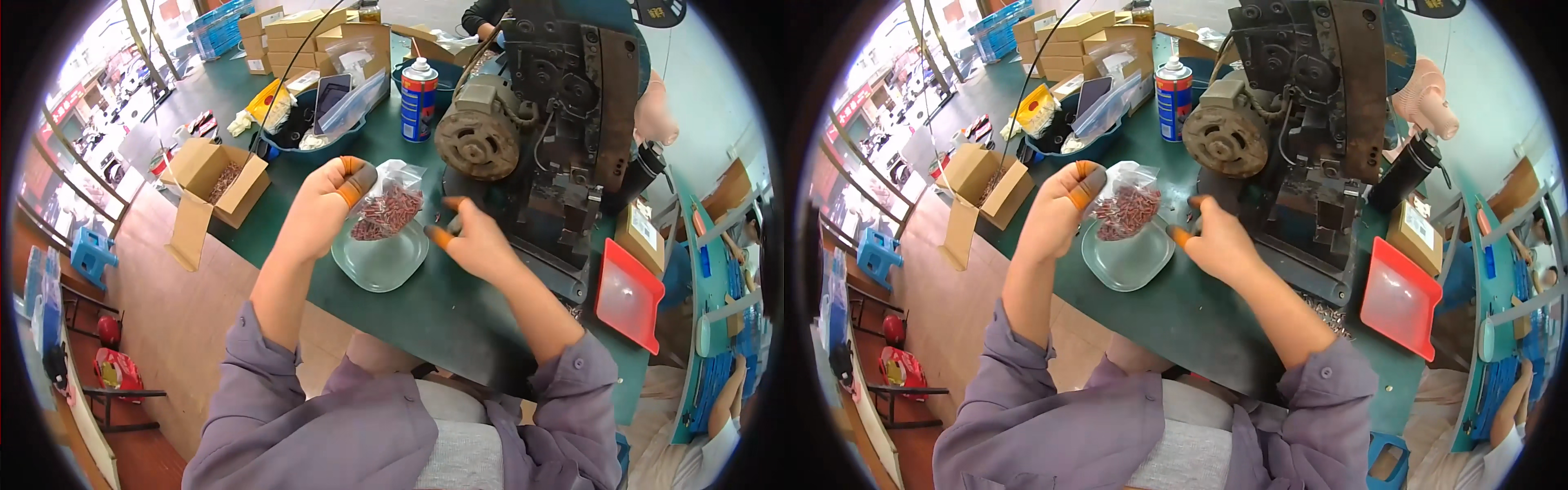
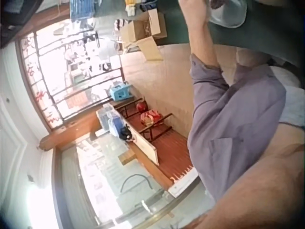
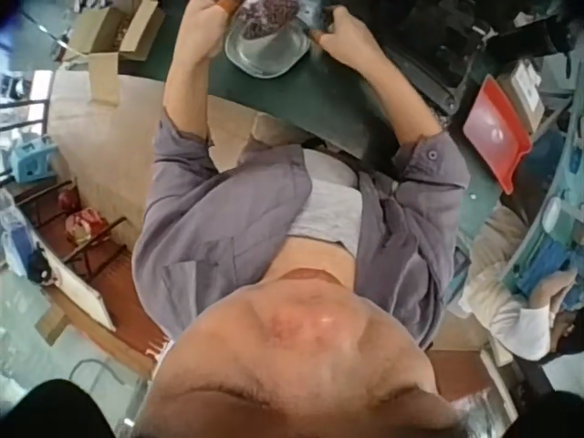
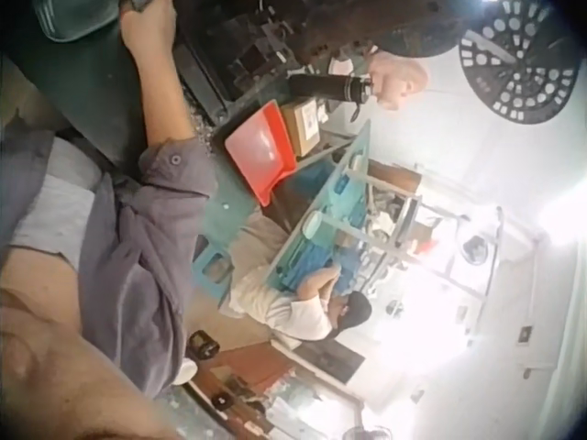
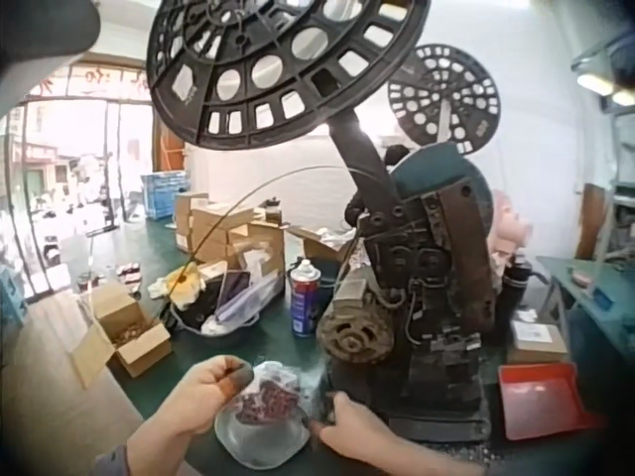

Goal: The person unboxes and unwraps packages of small metal components, empties them into trays and containers, and sorts through the parts on the workbench by hand.

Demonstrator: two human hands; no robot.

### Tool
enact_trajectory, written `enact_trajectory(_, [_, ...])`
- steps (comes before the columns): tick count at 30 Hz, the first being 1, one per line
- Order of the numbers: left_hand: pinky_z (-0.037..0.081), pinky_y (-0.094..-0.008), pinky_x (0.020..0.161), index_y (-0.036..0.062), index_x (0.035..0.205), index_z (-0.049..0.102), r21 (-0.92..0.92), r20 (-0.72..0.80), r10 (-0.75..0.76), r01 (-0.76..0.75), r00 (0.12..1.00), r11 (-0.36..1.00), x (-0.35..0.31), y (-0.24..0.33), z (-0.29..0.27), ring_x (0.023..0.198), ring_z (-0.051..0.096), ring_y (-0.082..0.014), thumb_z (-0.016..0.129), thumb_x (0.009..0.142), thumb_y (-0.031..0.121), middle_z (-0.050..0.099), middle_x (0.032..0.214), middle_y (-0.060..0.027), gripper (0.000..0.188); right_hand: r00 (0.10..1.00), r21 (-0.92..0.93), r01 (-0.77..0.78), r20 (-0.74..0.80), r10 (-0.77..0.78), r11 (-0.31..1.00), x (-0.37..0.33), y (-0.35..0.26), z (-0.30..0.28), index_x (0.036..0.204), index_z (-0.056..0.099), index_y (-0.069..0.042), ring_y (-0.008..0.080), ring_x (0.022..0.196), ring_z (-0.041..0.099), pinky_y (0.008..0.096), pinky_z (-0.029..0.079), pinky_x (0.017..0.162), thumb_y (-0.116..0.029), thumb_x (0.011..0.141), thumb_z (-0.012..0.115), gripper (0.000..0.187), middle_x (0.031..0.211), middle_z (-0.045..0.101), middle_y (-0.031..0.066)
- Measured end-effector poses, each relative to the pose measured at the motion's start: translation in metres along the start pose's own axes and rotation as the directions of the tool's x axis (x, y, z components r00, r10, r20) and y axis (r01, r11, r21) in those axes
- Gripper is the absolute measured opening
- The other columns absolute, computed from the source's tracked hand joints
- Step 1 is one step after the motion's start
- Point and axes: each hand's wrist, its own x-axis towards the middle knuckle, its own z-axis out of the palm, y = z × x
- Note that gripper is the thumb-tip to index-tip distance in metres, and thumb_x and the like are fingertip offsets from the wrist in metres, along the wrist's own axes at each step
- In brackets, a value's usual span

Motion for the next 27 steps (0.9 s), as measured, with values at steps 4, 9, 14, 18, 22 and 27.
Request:
enact_trajectory(4, [0.04, -0.0209, 0.067, -0.001, 0.096, 0.059, 0.118, 0.069, 0.06, -0.068, 0.996, 0.991, -0.001, 0.044, 0.009, 0.075, 0.048, -0.0054, 0.057, 0.093, 0.016, 0.055, 0.081, 0.0031, 0.017, 0.981, 0.616, 0.184, -0.065, -0.184, 0.766, -0.023, -0.031, -0.058, 0.128, 0.048, -0.004, 0.0058, 0.081, 0.053, 0.0216, 0.045, 0.068, -0.022, 0.084, 0.07, 0.052, 0.096, 0.06, 0.0016])
enact_trajectory(9, [0.037, -0.0184, 0.062, 0.0024, 0.098, 0.059, 0.138, 0.336, 0.152, -0.209, 0.93, 0.968, -0.015, 0.07, 0.035, 0.071, 0.046, -0.003, 0.057, 0.093, 0.021, 0.054, 0.081, 0.0053, 0.02, 0.906, 0.427, 0.371, -0.364, -0.219, 0.825, -0.048, -0.044, -0.075, 0.106, 0.065, -0.005, 0.0084, 0.07, 0.059, 0.0209, 0.047, 0.059, -0.006, 0.079, 0.072, 0.028, 0.09, 0.063, 0.0035])
enact_trajectory(14, [0.045, -0.0247, 0.068, -0.0004, 0.102, 0.057, 0.178, 0.525, -0.043, -0.06, 0.85, 0.982, -0.035, 0.051, 0.047, 0.076, 0.05, -0.0076, 0.054, 0.093, 0.016, 0.058, 0.083, -0.0008, 0.019, 0.86, 0.112, 0.413, -0.374, -0.346, 0.904, -0.095, -0.032, -0.08, 0.09, 0.064, -0.001, 0.0084, 0.065, 0.057, 0.0215, 0.046, 0.059, -0.004, 0.078, 0.072, 0.014, 0.075, 0.062, 0.0014])
enact_trajectory(18, [0.048, -0.0331, 0.073, -0.0014, 0.104, 0.055, 0.413, 0.524, -0.217, -0.023, 0.823, 0.911, -0.049, 0.025, 0.054, 0.081, 0.06, -0.0225, 0.057, 0.09, 0.013, 0.062, 0.087, -0.0144, 0.021, 0.918, -0.014, 0.322, -0.24, -0.315, 0.947, -0.121, -0.008, -0.069, 0.081, 0.062, 0.0, 0.0124, 0.064, 0.059, 0.0247, 0.046, 0.057, -0.003, 0.077, 0.073, 0.012, 0.072, 0.061, 0.006])
enact_trajectory(22, [0.047, -0.0379, 0.07, 0.0024, 0.101, 0.056, 0.431, 0.479, 0.259, -0.482, 0.839, 0.763, -0.061, -0.004, 0.064, 0.08, 0.056, -0.0314, 0.063, 0.087, 0.018, 0.051, 0.089, -0.0151, 0.022, 0.914, 0.133, 0.275, -0.344, -0.216, 0.952, -0.127, -0.002, -0.056, 0.081, 0.062, 0.0, 0.0163, 0.061, 0.058, 0.0263, 0.045, 0.054, -0.001, 0.076, 0.072, 0.011, 0.07, 0.06, 0.009])
enact_trajectory(27, [0.047, -0.0397, 0.069, 0.0046, 0.096, 0.061, 0.458, 0.589, 0.432, -0.723, 0.683, 0.518, -0.065, 0.015, 0.071, 0.08, 0.056, -0.031, 0.066, 0.081, 0.016, 0.051, 0.086, -0.0124, 0.02, 0.876, 0.085, 0.338, -0.392, -0.281, 0.937, -0.125, -0.016, -0.07, 0.078, 0.059, -0.001, 0.0147, 0.057, 0.05, 0.0248, 0.04, 0.052, 0.001, 0.076, 0.07, 0.012, 0.069, 0.056, 0.006])
